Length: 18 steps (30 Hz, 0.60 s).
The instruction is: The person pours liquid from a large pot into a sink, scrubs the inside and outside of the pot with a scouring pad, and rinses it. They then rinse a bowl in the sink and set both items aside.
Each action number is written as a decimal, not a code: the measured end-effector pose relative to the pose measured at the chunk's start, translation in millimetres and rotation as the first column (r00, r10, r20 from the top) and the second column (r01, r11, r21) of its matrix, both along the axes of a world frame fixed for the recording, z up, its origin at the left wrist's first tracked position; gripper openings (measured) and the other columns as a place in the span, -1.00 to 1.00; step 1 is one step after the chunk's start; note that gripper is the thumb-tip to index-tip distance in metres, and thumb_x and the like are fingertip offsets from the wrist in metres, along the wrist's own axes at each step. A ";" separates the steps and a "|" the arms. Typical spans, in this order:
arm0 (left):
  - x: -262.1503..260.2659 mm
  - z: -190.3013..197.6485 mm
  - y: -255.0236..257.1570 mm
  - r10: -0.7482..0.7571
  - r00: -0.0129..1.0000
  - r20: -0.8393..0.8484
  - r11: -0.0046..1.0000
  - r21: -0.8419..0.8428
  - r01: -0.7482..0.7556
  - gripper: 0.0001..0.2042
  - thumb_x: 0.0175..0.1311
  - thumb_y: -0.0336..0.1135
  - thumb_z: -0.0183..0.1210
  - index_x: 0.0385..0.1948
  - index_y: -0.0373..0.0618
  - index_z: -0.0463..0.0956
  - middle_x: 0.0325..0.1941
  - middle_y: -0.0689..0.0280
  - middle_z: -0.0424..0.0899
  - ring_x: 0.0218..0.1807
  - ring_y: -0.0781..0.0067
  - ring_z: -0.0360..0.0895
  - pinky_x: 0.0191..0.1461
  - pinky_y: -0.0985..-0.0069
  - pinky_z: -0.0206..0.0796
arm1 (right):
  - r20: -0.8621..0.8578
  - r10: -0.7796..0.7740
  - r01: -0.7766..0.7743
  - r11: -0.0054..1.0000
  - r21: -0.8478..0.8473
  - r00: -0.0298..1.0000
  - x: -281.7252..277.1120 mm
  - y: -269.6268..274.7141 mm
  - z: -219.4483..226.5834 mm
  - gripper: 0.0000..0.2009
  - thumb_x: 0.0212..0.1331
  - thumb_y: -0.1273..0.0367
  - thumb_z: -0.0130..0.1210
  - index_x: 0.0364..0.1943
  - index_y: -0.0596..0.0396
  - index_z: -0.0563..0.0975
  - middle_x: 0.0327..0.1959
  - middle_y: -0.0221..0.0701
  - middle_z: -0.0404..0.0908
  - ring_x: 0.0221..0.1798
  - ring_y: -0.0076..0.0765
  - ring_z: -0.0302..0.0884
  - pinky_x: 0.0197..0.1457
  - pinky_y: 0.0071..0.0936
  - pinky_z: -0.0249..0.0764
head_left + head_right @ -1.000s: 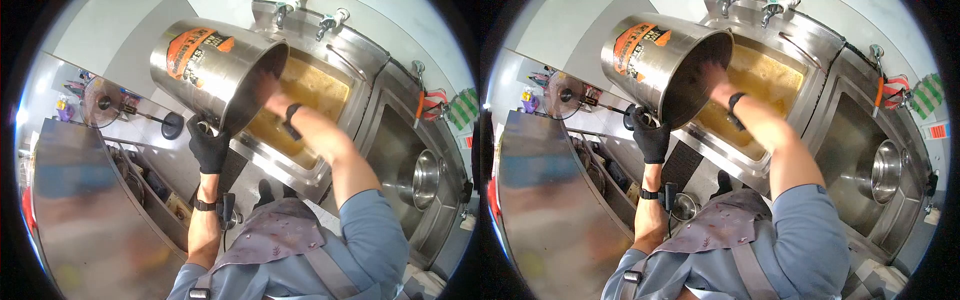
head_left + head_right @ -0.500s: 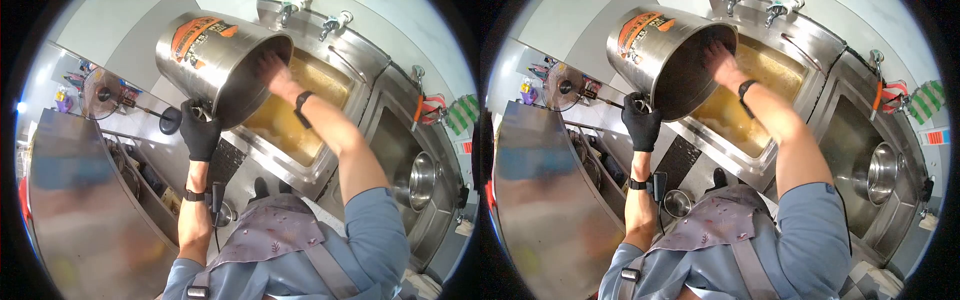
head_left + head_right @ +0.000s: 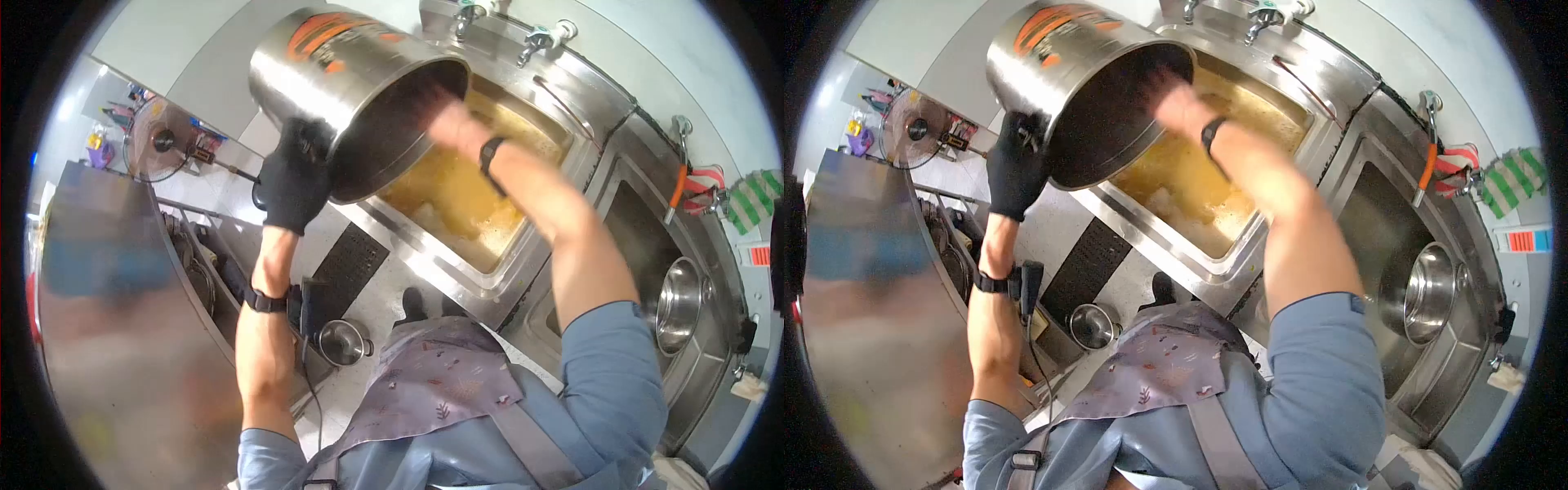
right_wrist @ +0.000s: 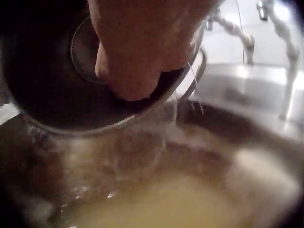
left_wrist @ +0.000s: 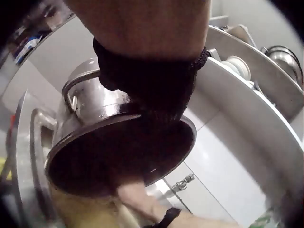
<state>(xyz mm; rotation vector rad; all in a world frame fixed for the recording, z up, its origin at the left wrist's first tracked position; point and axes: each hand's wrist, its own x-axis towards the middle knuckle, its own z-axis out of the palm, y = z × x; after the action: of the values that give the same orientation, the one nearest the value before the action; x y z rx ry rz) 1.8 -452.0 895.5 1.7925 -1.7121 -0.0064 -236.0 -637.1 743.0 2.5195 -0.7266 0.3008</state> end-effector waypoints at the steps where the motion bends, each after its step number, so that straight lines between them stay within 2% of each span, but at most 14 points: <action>1: 0.4 8.0 -5.4 -0.060 0.995 0.077 0.997 0.045 0.057 -0.64 0.19 -0.28 0.39 -0.06 -0.07 0.45 -0.18 0.06 0.74 -0.07 0.07 0.78 -0.02 0.23 0.55 | -0.060 0.008 -0.013 0.996 -0.086 0.998 0.6 -31.0 12.7 -0.53 0.22 0.31 0.06 0.26 -0.04 0.59 0.26 -0.17 0.60 0.39 0.06 0.43 0.58 -0.09 0.23; 2: -2.0 20.5 -10.4 -0.072 0.994 0.088 0.995 0.080 0.065 -0.64 0.21 -0.24 0.39 -0.06 -0.08 0.45 -0.17 0.02 0.73 -0.05 0.05 0.78 0.01 0.23 0.55 | -0.056 0.018 -0.024 0.995 -0.094 0.998 9.6 -56.1 24.1 -0.53 0.22 0.31 0.06 0.26 -0.04 0.59 0.26 -0.17 0.60 0.39 0.06 0.43 0.58 -0.09 0.23; 3: 0.5 29.6 -14.2 -0.062 0.994 0.090 0.996 0.077 0.055 -0.64 0.21 -0.24 0.39 -0.06 -0.08 0.45 -0.17 0.02 0.73 -0.05 0.05 0.78 0.01 0.23 0.55 | 0.098 -0.011 0.017 0.998 -0.058 0.995 20.1 -71.5 37.3 -0.51 0.20 0.32 0.07 0.27 -0.04 0.58 0.29 -0.19 0.58 0.41 0.05 0.40 0.59 -0.09 0.20; 5: 5.1 44.8 -21.0 -0.094 0.993 0.067 0.994 0.066 0.089 -0.69 0.24 -0.27 0.36 -0.08 -0.06 0.47 -0.17 0.06 0.74 -0.06 0.08 0.78 0.00 0.25 0.54 | 0.251 -0.058 0.062 0.998 -0.009 0.966 19.8 -71.0 40.7 -0.48 0.17 0.34 0.07 0.29 -0.03 0.57 0.32 -0.20 0.56 0.43 0.03 0.37 0.60 -0.08 0.17; 7: 5.9 49.7 -24.2 -0.098 0.994 0.054 0.994 0.061 0.095 -0.75 0.27 -0.31 0.33 -0.10 -0.05 0.49 -0.16 0.09 0.74 -0.07 0.13 0.78 -0.01 0.26 0.54 | 0.195 -0.157 0.152 0.987 0.044 0.968 10.8 -29.3 48.2 -0.50 0.24 0.34 0.02 0.31 -0.01 0.56 0.36 -0.17 0.53 0.40 0.06 0.43 0.57 -0.10 0.23; 8: 3.9 42.8 -25.1 -0.148 0.989 0.029 0.988 -0.036 0.149 -0.80 0.31 -0.29 0.28 -0.13 -0.03 0.47 -0.23 0.05 0.73 -0.12 -0.04 0.74 -0.09 0.15 0.52 | 0.153 -0.126 0.120 0.992 0.049 0.980 16.4 -20.0 2.3 -0.53 0.31 0.36 -0.03 0.32 -0.02 0.56 0.36 -0.13 0.52 0.36 0.10 0.47 0.52 -0.14 0.30; 9: 0.1 39.6 -27.3 -0.196 0.981 0.009 0.971 -0.138 0.195 -0.84 0.35 -0.27 0.24 -0.16 0.00 0.46 -0.30 0.01 0.72 -0.17 -0.21 0.70 -0.17 0.03 0.50 | 0.240 -0.236 0.179 0.955 0.237 0.942 44.9 -4.1 -31.3 -0.54 0.37 0.36 -0.07 0.33 -0.05 0.55 0.36 -0.18 0.53 0.32 0.00 0.51 0.49 -0.21 0.35; 10: -12.4 41.4 -23.2 -0.107 0.991 0.080 0.991 -0.073 0.113 -0.81 0.32 -0.26 0.26 -0.15 0.03 0.45 -0.33 0.04 0.72 -0.20 -0.24 0.69 -0.17 0.02 0.51 | 0.348 -0.117 -0.009 0.941 0.339 0.930 96.6 -28.4 -130.1 -0.59 0.38 0.33 -0.07 0.26 -0.04 0.59 0.32 -0.24 0.57 0.29 -0.16 0.53 0.47 -0.29 0.38; 12: -15.1 28.8 -18.6 -0.149 0.979 0.137 0.988 -0.014 0.153 -0.77 0.27 -0.22 0.29 -0.14 0.06 0.45 -0.34 0.03 0.72 -0.21 -0.25 0.68 -0.18 0.00 0.50 | 0.127 0.169 -0.203 0.921 0.334 0.977 146.9 6.9 -146.6 -0.69 0.29 0.33 0.09 0.04 0.13 0.65 -0.12 -0.16 0.75 -0.06 -0.14 0.71 0.01 -0.33 0.64; 13: -14.1 26.0 -18.7 -0.146 0.977 0.157 0.989 0.033 0.142 -0.75 0.25 -0.20 0.30 -0.13 0.07 0.45 -0.34 0.02 0.72 -0.22 -0.25 0.68 -0.18 -0.01 0.50 | 0.302 0.124 -0.280 0.783 0.556 0.945 144.3 28.6 -108.1 -0.68 0.36 0.32 0.01 0.09 0.12 0.62 -0.02 -0.13 0.71 0.01 -0.08 0.69 0.14 -0.26 0.59; 14: -15.1 28.2 -15.9 -0.156 0.976 0.155 0.988 0.036 0.152 -0.75 0.25 -0.20 0.30 -0.13 0.07 0.45 -0.34 0.02 0.72 -0.22 -0.25 0.68 -0.18 -0.01 0.50 | 0.489 0.021 -0.414 0.563 0.715 0.872 141.7 51.0 -68.5 -0.67 0.44 0.30 -0.07 0.14 0.10 0.60 0.08 -0.09 0.68 0.08 -0.02 0.66 0.27 -0.18 0.53; 15: -14.2 34.7 -11.4 -0.152 0.978 0.142 0.988 0.047 0.147 -0.72 0.23 -0.19 0.34 -0.15 0.00 0.46 -0.31 -0.01 0.70 -0.17 -0.22 0.69 -0.16 0.07 0.50 | 0.622 -0.122 -0.553 0.349 0.756 0.773 138.6 75.0 -25.4 -0.65 0.51 0.29 -0.15 0.19 0.09 0.57 0.18 -0.06 0.64 0.15 0.05 0.63 0.40 -0.11 0.48; 17: -1.6 40.5 -11.0 -0.131 0.982 0.139 0.991 0.042 0.127 -0.68 0.20 -0.17 0.39 -0.17 -0.07 0.46 -0.28 -0.05 0.69 -0.12 -0.19 0.70 -0.13 0.14 0.51 | 0.384 -0.287 -0.153 0.593 0.791 0.877 126.7 83.8 -9.9 -0.61 0.50 0.30 -0.15 0.26 0.10 0.54 0.20 -0.02 0.62 0.25 0.12 0.58 0.44 -0.08 0.45; 18: 8.6 36.2 -12.1 -0.109 0.989 0.099 0.993 0.044 0.105 -0.70 0.23 -0.18 0.37 -0.19 -0.07 0.46 -0.30 -0.04 0.68 -0.13 -0.19 0.70 -0.14 0.16 0.51 | 0.329 -0.236 -0.039 0.758 0.651 0.914 109.2 61.0 -28.9 -0.59 0.46 0.25 -0.08 0.25 0.09 0.56 0.22 -0.04 0.62 0.27 0.05 0.58 0.41 -0.11 0.45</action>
<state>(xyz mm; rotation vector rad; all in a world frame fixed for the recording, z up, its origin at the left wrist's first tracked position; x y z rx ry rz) 10.4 -464.1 931.7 1.7525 -1.8907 0.0059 -126.8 -576.0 714.1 3.0909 -1.3167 0.6247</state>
